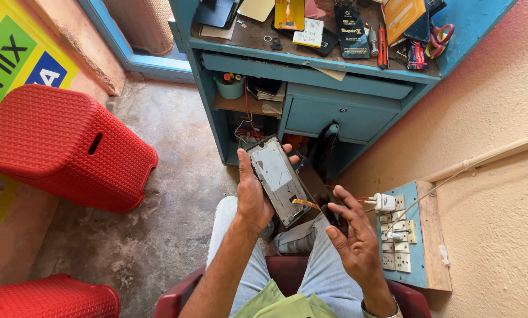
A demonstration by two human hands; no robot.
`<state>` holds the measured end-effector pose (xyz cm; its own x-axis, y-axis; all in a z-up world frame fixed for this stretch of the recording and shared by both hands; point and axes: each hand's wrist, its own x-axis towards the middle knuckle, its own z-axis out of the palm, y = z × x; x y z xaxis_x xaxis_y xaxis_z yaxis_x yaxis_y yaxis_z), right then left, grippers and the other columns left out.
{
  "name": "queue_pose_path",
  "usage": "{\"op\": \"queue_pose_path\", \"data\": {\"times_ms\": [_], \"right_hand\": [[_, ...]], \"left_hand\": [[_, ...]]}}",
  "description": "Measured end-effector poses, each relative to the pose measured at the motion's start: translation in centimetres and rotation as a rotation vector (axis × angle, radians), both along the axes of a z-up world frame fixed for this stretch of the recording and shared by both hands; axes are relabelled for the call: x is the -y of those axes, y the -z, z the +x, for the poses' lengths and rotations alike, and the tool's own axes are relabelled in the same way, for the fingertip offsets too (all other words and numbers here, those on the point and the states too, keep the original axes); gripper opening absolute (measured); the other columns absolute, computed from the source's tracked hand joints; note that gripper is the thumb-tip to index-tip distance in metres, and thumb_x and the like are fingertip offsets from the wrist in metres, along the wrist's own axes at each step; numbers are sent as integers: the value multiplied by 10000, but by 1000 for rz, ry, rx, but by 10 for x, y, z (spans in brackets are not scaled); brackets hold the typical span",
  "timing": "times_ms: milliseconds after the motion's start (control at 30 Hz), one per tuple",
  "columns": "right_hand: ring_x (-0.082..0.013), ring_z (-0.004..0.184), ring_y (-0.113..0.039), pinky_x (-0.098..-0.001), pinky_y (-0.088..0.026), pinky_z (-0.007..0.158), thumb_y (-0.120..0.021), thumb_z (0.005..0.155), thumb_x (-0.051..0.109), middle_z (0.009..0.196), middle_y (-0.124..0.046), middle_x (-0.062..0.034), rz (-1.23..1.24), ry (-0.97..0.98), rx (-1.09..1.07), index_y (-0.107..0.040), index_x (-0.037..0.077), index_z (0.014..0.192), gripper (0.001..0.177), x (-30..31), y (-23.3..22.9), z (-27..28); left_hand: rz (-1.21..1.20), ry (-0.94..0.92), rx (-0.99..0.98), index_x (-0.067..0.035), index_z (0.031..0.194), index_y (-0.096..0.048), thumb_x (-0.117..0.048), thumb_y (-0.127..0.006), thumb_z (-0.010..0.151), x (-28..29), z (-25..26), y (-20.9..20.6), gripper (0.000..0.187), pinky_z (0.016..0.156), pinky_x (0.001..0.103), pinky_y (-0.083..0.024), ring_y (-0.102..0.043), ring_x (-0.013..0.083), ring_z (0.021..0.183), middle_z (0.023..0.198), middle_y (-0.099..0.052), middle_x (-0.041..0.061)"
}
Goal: The person assembles a mobile phone by connecting the internal components and then testing the display by plugging it into a charger.
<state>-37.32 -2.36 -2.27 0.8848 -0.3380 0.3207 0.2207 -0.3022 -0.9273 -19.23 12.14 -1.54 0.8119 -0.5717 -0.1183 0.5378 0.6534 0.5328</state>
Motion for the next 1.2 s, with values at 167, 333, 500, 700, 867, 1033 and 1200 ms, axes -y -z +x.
{"op": "queue_pose_path", "data": {"times_ms": [167, 333, 500, 700, 867, 1033, 1200], "right_hand": [[-297, 1462, -458, -366, -420, 1157, -680, 958, 147, 1620, -407, -221, -17, 12, -53, -608, -63, 1295, 404, -5, -1, 1], [-324, 1456, -462, -416, -396, 1168, -710, 936, 162, 1583, -451, -217, -190, 85, 2, -616, -17, 1313, 427, -22, 1, 14], [-375, 1456, -467, -460, -425, 1161, -754, 906, 231, 1552, -485, -214, -428, 230, 54, -641, 35, 1285, 441, -42, 6, 28], [-396, 1447, -467, -489, -438, 1153, -767, 902, 275, 1532, -489, -224, -527, 229, 97, -643, 22, 1284, 475, -45, 8, 35], [-406, 1448, -467, -495, -420, 1168, -772, 893, 264, 1525, -496, -205, -616, 204, 127, -641, 2, 1287, 490, -47, 7, 38], [-391, 1445, -459, -448, -445, 1148, -738, 921, 249, 1533, -474, -212, -510, 177, 96, -611, -18, 1323, 499, -47, 5, 36], [-257, 1239, -602, -384, -502, 1067, -649, 996, 155, 1329, -630, -153, 468, 70, -73, -572, 2, 1357, 400, -24, 22, 31]], "left_hand": [[-18, -23, 5, -47, 1410, -511, -635, -223, 1041, 1, -2, -7, 752, 1017, 414, -543, -626, 256, 1215, 1363, -630, 152], [-65, -27, -8, -53, 1434, -479, -559, -227, 1072, 9, -12, -7, 670, 1043, 430, -525, -611, 280, 1241, 1372, -617, 160], [-106, -36, -42, -102, 1524, -389, -515, -221, 1069, 15, -25, -9, 638, 1058, 430, -514, -576, 271, 1295, 1392, -575, 156], [-180, 29, -25, -84, 1579, -336, -539, -209, 1072, 14, -33, -4, 692, 1087, 407, -499, -583, 259, 1276, 1423, -561, 155], [-79, 59, 88, -101, 1567, -329, -377, -428, 1033, 12, -33, 1, 609, 1050, 422, -512, -578, 265, 1230, 1430, -546, 147], [-80, 110, 47, 36, 1498, -438, -221, -529, 1018, 7, -29, 2, 552, 1057, 438, -524, -620, 304, 1200, 1360, -614, 229], [-153, 91, -14, 70, 1437, -485, -231, -506, 1002, -3, -17, -7, 529, 1041, 469, -545, -641, 355, 1205, 1348, -622, 242]]}}
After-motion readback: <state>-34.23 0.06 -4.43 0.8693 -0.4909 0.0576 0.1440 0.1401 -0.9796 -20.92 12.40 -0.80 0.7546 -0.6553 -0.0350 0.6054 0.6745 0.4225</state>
